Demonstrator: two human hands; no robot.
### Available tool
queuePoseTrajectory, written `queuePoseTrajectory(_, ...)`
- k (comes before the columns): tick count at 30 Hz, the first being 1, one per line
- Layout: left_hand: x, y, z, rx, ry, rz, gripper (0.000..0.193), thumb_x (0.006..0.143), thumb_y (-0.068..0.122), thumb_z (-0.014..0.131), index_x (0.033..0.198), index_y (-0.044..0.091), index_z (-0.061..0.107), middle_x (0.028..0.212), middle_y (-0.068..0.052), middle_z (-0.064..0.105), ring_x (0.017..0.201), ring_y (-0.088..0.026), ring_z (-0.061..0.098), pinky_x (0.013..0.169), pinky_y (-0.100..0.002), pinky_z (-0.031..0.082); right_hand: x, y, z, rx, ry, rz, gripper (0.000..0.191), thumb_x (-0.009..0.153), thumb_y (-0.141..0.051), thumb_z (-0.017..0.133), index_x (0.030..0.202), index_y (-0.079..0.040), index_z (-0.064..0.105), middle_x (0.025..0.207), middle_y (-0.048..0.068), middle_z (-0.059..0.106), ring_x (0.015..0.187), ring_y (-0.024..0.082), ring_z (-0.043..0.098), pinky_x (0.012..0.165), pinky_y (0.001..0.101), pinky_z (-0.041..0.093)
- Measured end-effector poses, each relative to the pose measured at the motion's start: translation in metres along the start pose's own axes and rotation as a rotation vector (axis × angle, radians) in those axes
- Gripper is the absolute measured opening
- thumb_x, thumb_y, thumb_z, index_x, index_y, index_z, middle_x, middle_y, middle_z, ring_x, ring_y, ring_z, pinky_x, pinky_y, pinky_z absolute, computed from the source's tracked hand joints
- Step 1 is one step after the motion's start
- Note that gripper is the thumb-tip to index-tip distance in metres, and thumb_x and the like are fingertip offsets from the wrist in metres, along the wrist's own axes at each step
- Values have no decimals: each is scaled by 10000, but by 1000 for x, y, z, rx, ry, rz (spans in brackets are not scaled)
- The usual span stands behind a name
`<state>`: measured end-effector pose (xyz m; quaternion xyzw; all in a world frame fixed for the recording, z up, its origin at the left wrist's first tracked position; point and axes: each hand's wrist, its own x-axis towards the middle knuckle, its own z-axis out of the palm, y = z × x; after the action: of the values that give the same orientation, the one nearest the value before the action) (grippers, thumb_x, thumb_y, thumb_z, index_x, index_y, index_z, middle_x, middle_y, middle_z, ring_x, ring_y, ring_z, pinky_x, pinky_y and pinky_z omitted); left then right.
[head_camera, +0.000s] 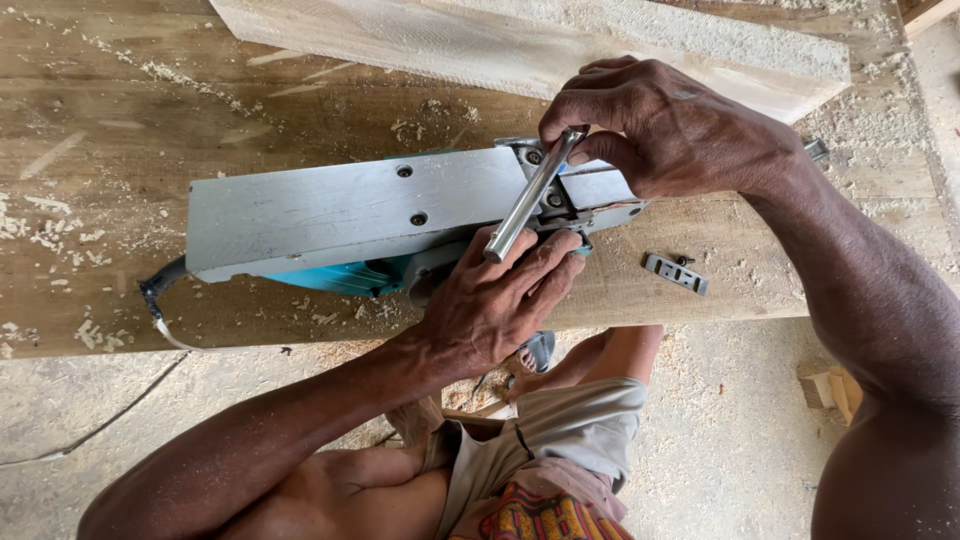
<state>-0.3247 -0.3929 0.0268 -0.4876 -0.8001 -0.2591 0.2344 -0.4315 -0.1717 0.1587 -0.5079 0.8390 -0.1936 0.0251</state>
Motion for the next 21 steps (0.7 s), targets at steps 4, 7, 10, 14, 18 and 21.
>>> queuePoseTrajectory(4,0,0,-1,-4,8,4,436,936,152,711,1336,-9,650,1486,-177,510,1202,-320,537,1020,-516,507,0,1,0,-3,-13,16,196,916,-91,710,1100,-44,665,1053,88,724,1026,270,676,906,440,537)
queuePoseTrajectory(7,-2,-2,0,1,18,18,432,958,136,710,1362,-2,643,1515,-172,486,1231,-298,528,1049,-508,511,0,2,0,9,-24,26,194,920,-95,699,1106,-51,665,1053,74,723,1033,253,675,925,429,542)
queuePoseTrajectory(10,-4,-2,3,-6,13,5,446,963,133,716,1381,4,631,1533,-175,460,1225,-305,511,1037,-510,514,0,5,1,-2,-32,26,204,908,-107,706,1101,-55,667,1060,67,722,1046,251,665,935,429,537)
queuePoseTrajectory(14,-4,-5,7,-20,-15,-5,463,965,152,720,1391,6,615,1527,-176,454,1214,-312,511,1007,-499,521,3,9,1,-4,-49,13,214,889,-116,714,1092,-62,672,1068,60,723,1062,248,655,955,431,533)
queuePoseTrajectory(18,-3,-7,5,-2,20,6,465,954,156,714,1384,13,609,1514,-173,459,1257,-327,524,1019,-491,525,8,10,0,-37,-56,-27,219,876,-122,722,1079,-55,675,1058,63,726,1051,265,661,956,446,530)
queuePoseTrajectory(21,0,-7,0,-15,-39,-5,476,934,145,722,1374,-5,622,1491,-180,487,1140,-310,520,924,-476,517,7,8,1,7,-46,32,227,911,-90,708,1129,-40,672,1076,97,723,1018,280,708,866,420,583)
